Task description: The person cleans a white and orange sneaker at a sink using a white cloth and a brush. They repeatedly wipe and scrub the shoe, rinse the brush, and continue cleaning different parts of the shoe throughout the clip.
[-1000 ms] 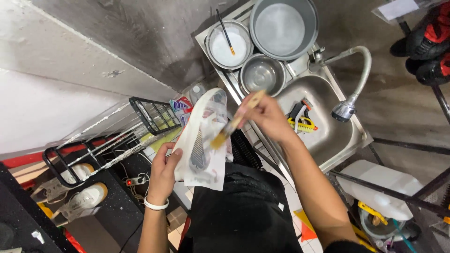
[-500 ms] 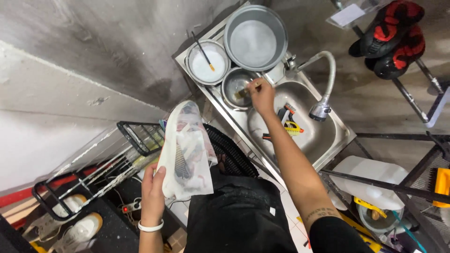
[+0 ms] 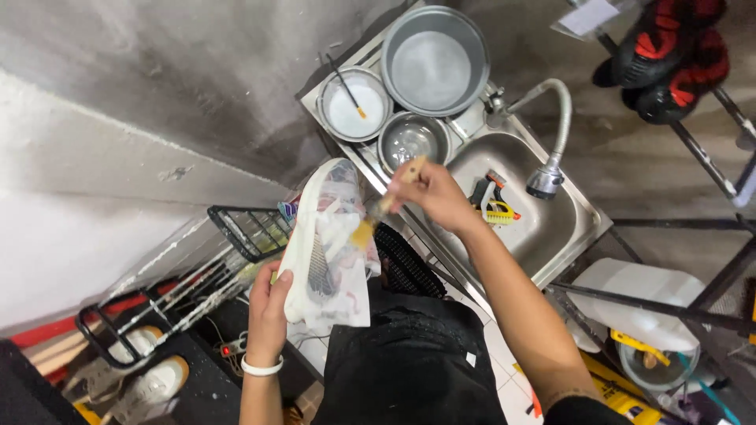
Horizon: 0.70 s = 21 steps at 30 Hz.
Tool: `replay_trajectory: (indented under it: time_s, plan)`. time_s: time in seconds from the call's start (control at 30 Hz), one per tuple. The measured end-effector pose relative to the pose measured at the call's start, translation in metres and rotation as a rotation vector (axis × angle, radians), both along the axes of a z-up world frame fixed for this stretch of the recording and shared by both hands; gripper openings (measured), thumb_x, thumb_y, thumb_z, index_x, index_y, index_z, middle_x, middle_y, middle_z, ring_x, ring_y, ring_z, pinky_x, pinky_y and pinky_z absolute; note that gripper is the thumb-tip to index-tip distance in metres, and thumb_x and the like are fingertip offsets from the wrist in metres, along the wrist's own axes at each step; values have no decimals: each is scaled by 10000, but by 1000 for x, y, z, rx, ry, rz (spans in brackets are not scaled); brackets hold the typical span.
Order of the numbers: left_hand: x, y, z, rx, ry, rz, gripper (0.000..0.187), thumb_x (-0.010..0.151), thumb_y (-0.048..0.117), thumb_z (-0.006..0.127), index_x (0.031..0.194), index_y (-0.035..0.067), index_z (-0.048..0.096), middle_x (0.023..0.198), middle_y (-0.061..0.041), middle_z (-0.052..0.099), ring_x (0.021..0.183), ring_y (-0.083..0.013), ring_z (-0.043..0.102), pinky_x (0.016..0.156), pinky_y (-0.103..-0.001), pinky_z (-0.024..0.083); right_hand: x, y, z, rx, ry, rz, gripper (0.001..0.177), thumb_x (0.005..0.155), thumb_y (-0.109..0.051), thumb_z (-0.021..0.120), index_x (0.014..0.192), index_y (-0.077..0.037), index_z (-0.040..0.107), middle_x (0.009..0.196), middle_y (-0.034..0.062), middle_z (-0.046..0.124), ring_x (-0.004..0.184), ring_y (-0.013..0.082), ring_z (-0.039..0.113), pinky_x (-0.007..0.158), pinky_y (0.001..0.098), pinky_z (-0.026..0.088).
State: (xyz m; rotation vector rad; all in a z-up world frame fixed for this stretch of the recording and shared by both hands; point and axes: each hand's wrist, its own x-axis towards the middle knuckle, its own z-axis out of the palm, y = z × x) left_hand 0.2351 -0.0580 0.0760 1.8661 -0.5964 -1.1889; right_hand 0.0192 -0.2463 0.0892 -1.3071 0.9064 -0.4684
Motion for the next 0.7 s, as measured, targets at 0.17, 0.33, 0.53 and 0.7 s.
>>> replay_trajectory:
  time_s: [0.17,0.33,0.53,0.7]
  plan:
    - [-2,4,-1,-12,66,-4,310,792,310,486,954,48,519,876,-72,561,778,-179,523,665,-290,386,-6,-7,0,-4,-134,-306,84,838,-138,571,827,-71,523,747,95,631,629,158,637,634,238,541]
    - [-4,10,-5,-1,66,-4,313,789,302,495,969,48,520,857,-86,581,742,-186,538,632,-288,399,3,-1,-17,35,-120,-183,62,831,-80,571,836,-35,529,771,116,611,671,205,651,622,243,574]
    - [-5,17,1,48,39,14,304,791,309,496,965,59,513,830,-86,576,718,-187,539,624,-295,402,33,3,-26,81,-102,-180,52,845,-71,541,844,-20,534,793,135,626,665,193,654,631,236,575]
    - [-5,17,5,91,99,83,301,791,282,488,993,58,498,956,-110,594,834,-220,568,684,-317,430,14,-21,-53,3,-38,-533,63,855,-115,548,862,-54,538,795,61,605,654,129,607,630,196,557]
